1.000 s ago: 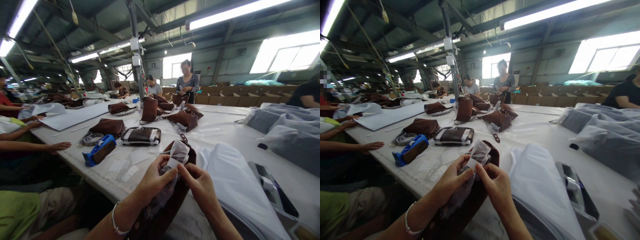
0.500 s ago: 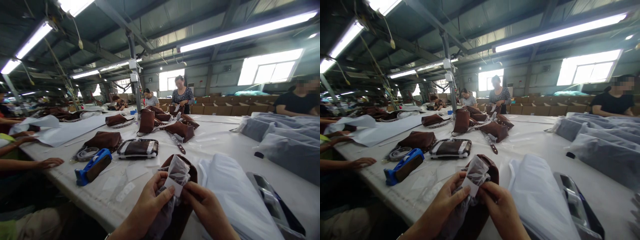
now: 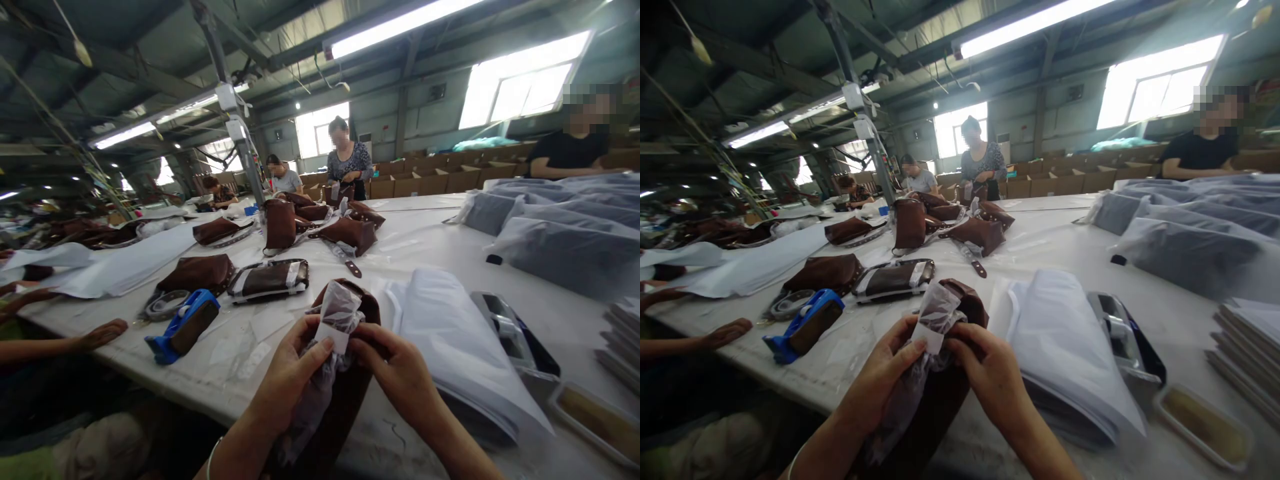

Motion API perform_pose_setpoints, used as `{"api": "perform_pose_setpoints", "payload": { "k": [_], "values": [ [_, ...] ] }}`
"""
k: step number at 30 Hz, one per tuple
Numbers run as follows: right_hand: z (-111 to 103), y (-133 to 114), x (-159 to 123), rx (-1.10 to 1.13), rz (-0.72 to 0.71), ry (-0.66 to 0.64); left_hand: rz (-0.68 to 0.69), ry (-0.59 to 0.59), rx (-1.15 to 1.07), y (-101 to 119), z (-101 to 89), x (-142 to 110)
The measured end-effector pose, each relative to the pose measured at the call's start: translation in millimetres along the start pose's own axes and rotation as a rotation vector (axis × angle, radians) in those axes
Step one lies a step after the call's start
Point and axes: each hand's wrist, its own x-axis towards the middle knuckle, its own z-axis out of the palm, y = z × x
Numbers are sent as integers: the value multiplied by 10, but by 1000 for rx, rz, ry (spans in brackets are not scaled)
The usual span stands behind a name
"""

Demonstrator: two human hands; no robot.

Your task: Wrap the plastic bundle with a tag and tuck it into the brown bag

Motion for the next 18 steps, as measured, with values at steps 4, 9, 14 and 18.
{"api": "perform_pose_setpoints", "payload": {
  "k": [4,9,14,18],
  "values": [
    [45,-23,11,19,7,16,-41,-42,-34,25,32,4],
    [137,-45,28,90,19,38,-51,-24,1,10,73,-6],
    [168,-42,26,-21,14,70,-5,5,135,1,109,-15],
    [160,-49,48,-98,-22,105,7,-1,201,-18,113,-2]
  ]
}}
